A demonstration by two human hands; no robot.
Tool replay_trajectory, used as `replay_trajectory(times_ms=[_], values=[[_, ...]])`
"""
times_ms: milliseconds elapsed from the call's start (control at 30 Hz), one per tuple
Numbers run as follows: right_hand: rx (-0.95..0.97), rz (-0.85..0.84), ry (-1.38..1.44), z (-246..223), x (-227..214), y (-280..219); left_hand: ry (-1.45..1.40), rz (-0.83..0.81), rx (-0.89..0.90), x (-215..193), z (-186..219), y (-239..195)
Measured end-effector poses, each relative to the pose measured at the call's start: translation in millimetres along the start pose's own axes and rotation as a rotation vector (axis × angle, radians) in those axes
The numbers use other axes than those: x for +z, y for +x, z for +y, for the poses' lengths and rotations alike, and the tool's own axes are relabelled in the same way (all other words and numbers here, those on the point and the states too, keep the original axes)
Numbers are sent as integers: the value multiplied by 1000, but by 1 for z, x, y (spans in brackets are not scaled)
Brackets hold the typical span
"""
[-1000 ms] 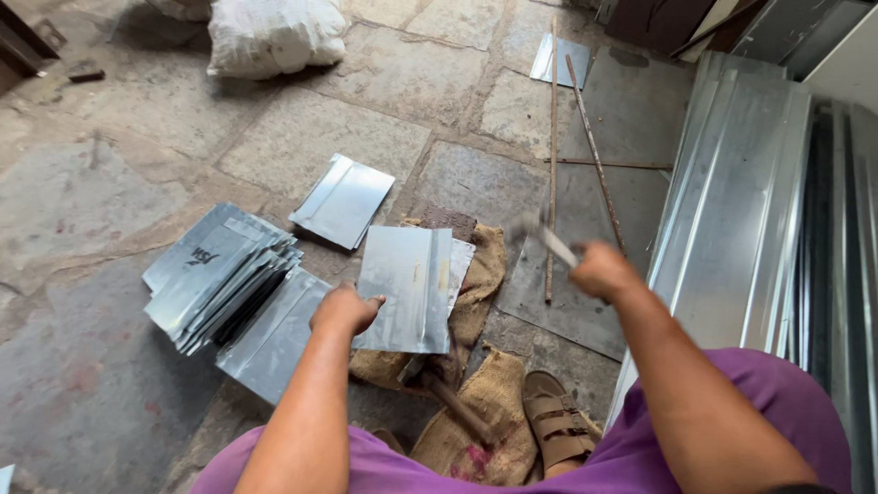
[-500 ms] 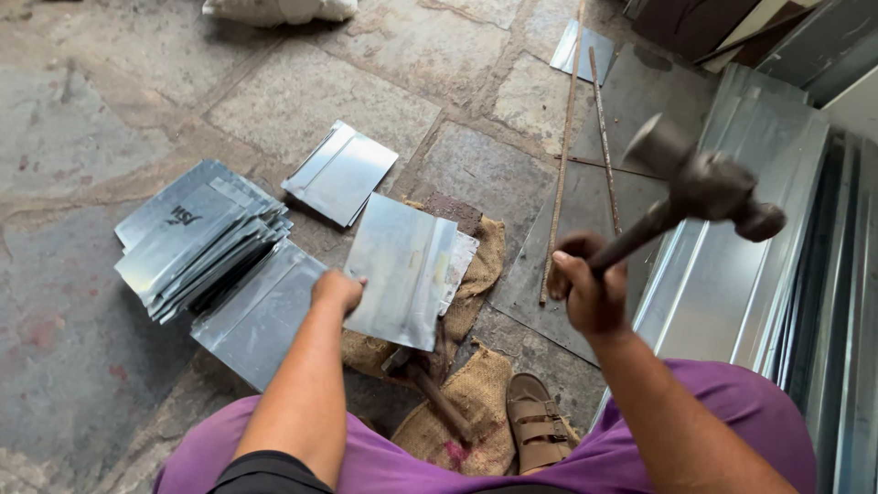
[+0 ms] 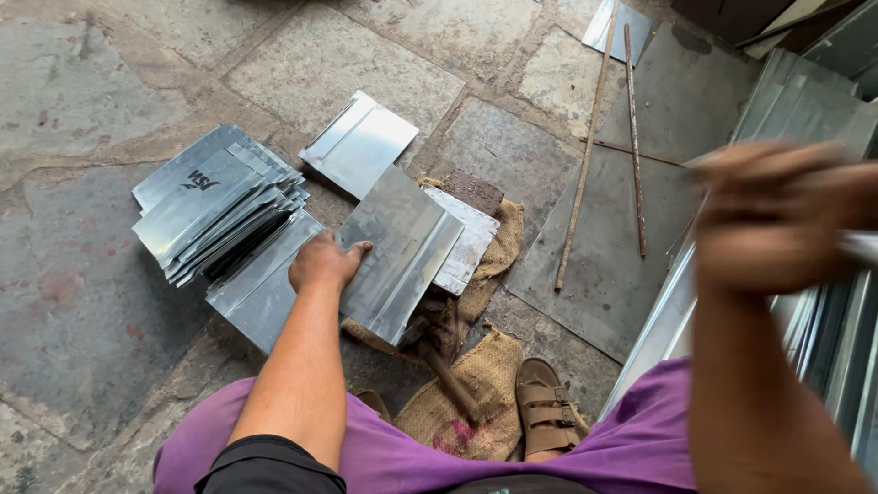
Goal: The person hammers thin metal sheets on a metal block by hand using a hammer. They pick up individual sheets from a stack, place them on the block, and strike them along the edges before placing them into a new pile.
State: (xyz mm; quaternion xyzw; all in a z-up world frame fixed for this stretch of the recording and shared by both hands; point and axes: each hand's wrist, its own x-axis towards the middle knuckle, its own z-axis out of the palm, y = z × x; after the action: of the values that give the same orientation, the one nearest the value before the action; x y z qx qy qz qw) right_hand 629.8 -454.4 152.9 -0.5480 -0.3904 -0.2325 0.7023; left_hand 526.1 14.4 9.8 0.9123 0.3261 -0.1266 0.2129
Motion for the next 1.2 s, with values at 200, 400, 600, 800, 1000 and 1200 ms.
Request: replay_trajectory(times_ms=[200, 400, 600, 800, 1000, 1200], values=[[1178, -293, -805, 86, 98, -168, 12, -17, -7, 5, -1, 2], [1375, -171, -645, 66, 125, -135, 24, -17, 13, 3, 1, -3], [522, -53, -230, 42, 112, -74, -12, 13, 10, 8, -9, -1], [840, -248, -764, 77, 116, -170, -2, 11, 6, 11, -10, 3], [1477, -312, -798, 63, 127, -165, -48, 17, -11, 13, -5, 3], [440, -136, -417, 33, 125, -82, -74, -3, -65, 14, 1, 2]])
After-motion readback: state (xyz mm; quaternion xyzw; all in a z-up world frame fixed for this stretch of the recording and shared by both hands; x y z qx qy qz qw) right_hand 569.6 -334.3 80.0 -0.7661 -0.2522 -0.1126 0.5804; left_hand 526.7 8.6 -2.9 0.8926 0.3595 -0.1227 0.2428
